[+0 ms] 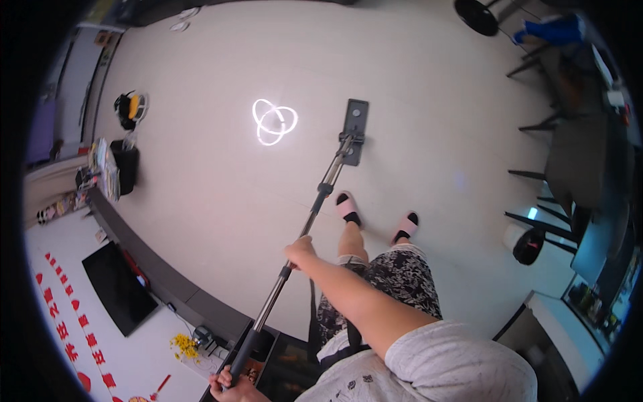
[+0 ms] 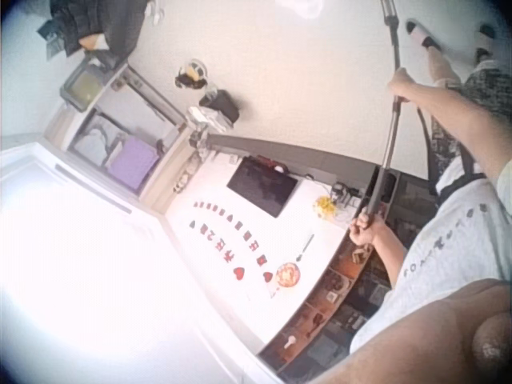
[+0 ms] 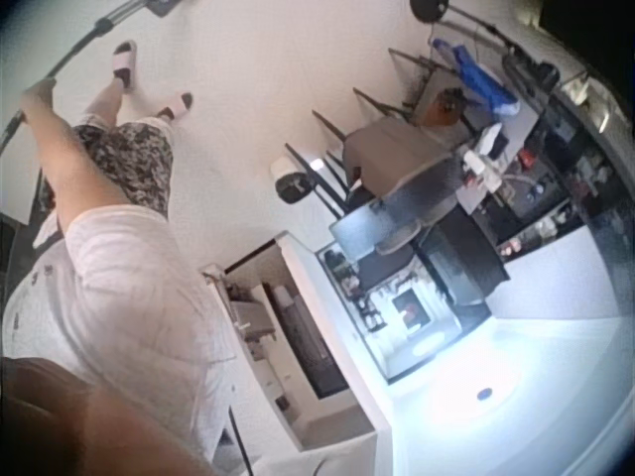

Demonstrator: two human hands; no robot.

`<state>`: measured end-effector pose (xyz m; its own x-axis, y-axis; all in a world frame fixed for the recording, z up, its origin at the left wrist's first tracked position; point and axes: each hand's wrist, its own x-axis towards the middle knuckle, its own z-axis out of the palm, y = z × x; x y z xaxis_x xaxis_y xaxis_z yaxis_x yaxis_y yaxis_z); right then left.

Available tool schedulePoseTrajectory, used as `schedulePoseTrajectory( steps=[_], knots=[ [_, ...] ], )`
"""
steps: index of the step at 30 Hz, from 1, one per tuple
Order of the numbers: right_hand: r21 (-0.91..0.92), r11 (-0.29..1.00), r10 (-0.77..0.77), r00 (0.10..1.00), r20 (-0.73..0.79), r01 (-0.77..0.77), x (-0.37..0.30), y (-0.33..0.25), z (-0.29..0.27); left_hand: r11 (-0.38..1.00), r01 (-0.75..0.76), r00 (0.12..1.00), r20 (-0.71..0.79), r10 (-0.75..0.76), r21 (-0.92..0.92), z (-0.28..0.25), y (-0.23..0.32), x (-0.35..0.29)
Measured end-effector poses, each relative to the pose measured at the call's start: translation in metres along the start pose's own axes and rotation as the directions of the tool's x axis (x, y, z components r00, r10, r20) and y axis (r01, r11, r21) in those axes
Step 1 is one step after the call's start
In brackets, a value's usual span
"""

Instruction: The person uses a flat mop to clean the tiled floor in a living and dining area. They systematically move the mop back and forth across the open floor space and around furniture, including a dining table and chairs, to cover the entire visible area.

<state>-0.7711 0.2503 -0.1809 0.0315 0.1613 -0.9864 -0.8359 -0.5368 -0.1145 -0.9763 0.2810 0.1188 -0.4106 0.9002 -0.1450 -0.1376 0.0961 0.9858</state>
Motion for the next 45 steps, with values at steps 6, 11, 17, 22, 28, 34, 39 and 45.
schedulePoseTrajectory(
  steps=[6,11,17,22,28,34,39,45],
  knots=[
    [0.294,0.948,-0.064,0.976,-0.209,0.125,0.002,0.038,-0.202,0.976,0.153,0.739,0.639,-0.215,0.152,0.049,-0.067,-0.081],
    [0.605,0.773,-0.015,0.958,-0.286,0.192,-0.007,0.119,-0.332,0.95,0.161,0.319,0.896,-0.308,0.269,0.101,-0.097,-0.199],
    [0.839,0.528,0.129,0.965,-0.23,0.13,0.009,0.255,-0.451,0.897,0.144,-0.05,0.909,-0.415,0.417,0.095,-0.147,-0.324],
    [0.936,0.302,0.041,0.978,-0.203,0.181,-0.015,0.295,-0.499,0.919,0.092,-0.429,0.848,-0.31,0.383,0.092,-0.127,-0.396],
    [0.971,-0.026,-0.183,0.954,-0.236,0.236,-0.061,0.231,-0.447,0.997,0.025,-0.733,0.679,-0.034,0.076,0.11,-0.049,-0.376],
    [0.988,0.095,-0.341,0.937,-0.079,0.118,-0.041,0.149,-0.321,0.992,-0.082,-0.678,0.735,0.019,-0.1,0.089,0.001,-0.264],
    [0.919,0.377,-0.319,0.948,0.01,0.117,-0.023,0.077,-0.15,0.931,-0.246,-0.51,0.853,0.112,-0.27,0.055,0.036,-0.15],
    [0.509,0.851,-0.257,0.948,0.185,0.132,-0.006,0.048,0.05,0.885,-0.416,0.04,0.968,0.246,-0.208,-0.023,0.062,-0.024]
  ],
)
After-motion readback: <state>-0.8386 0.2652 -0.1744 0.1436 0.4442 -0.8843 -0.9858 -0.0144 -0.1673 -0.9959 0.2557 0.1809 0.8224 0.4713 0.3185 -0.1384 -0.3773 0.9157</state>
